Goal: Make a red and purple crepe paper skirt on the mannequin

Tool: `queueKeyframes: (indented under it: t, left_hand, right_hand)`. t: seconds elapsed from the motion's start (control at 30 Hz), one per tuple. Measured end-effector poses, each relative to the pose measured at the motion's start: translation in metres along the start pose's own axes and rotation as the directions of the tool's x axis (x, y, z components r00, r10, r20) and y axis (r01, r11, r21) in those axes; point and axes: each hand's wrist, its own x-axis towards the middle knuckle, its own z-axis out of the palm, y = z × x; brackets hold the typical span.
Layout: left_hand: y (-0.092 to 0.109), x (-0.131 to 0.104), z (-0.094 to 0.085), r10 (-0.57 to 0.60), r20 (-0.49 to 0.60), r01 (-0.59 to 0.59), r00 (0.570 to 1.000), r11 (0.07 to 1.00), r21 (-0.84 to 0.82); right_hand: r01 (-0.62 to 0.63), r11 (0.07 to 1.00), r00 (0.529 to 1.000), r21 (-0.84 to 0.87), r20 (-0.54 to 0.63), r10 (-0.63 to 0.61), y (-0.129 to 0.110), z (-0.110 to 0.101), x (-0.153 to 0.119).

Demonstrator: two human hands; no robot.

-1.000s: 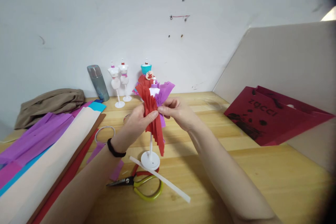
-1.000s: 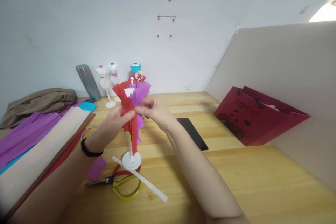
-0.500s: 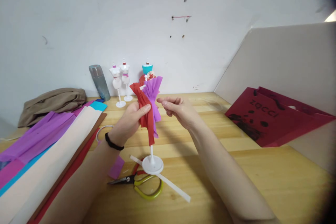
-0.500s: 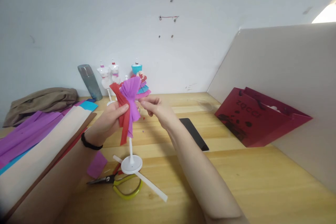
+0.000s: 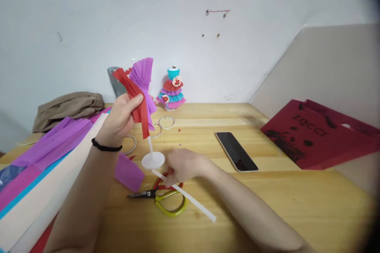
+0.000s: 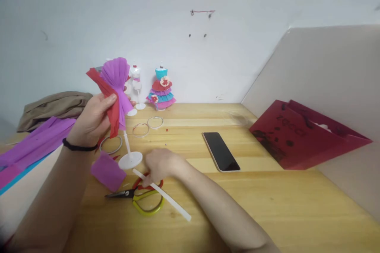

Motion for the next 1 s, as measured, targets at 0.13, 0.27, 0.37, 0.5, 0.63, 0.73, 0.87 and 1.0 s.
queueKeyframes:
  t: [0.13, 0.27, 0.37, 0.5, 0.63, 0.73, 0.87, 1.0]
  left_hand:
    - [0.001, -0.003, 0.004, -0.038, 0.033, 0.037, 0.999, 0.998, 0.04]
    - [-0.002, -0.002, 0.006, -0.069, 0.039, 0.066, 0.997, 0.996, 0.056]
    - [-0.005, -0.001, 0.005, -0.071, 0.047, 0.068, 0.996, 0.996, 0.055]
    - [-0.007, 0.0, 0.003, -0.069, 0.053, 0.065, 0.996, 0.995, 0.071]
    - [-0.011, 0.0, 0.004, -0.064, 0.048, 0.057, 0.997, 0.987, 0.148]
    - [-0.016, -0.003, 0.011, -0.067, 0.067, 0.046, 0.996, 0.963, 0.265]
    - [-0.022, -0.009, 0.027, -0.094, 0.134, 0.029, 0.987, 0.908, 0.419]
    - [-0.023, -0.016, 0.042, -0.099, 0.178, -0.001, 0.979, 0.871, 0.491]
  right_hand:
    - [0.069, 0.997, 0.997, -0.03, 0.045, -0.068, -0.005, 0.01, 0.01]
    - [0.068, 0.997, 0.997, -0.039, 0.037, -0.066, -0.005, 0.018, 0.016]
    - [0.109, 0.991, 0.994, -0.073, 0.008, -0.109, -0.006, 0.023, 0.019]
    - [0.261, 0.963, 0.965, 0.069, -0.007, -0.261, 0.006, 0.011, 0.008]
    - [0.355, 0.749, 0.917, 0.559, -0.053, -0.395, 0.028, -0.019, -0.029]
    - [0.469, 0.464, 0.872, 0.751, -0.31, -0.38, 0.037, -0.035, -0.059]
    - [0.559, 0.406, 0.802, 0.723, -0.596, -0.044, 0.033, -0.039, -0.079]
    - [0.54, 0.481, 0.715, 0.691, -0.678, 0.171, 0.021, -0.038, -0.074]
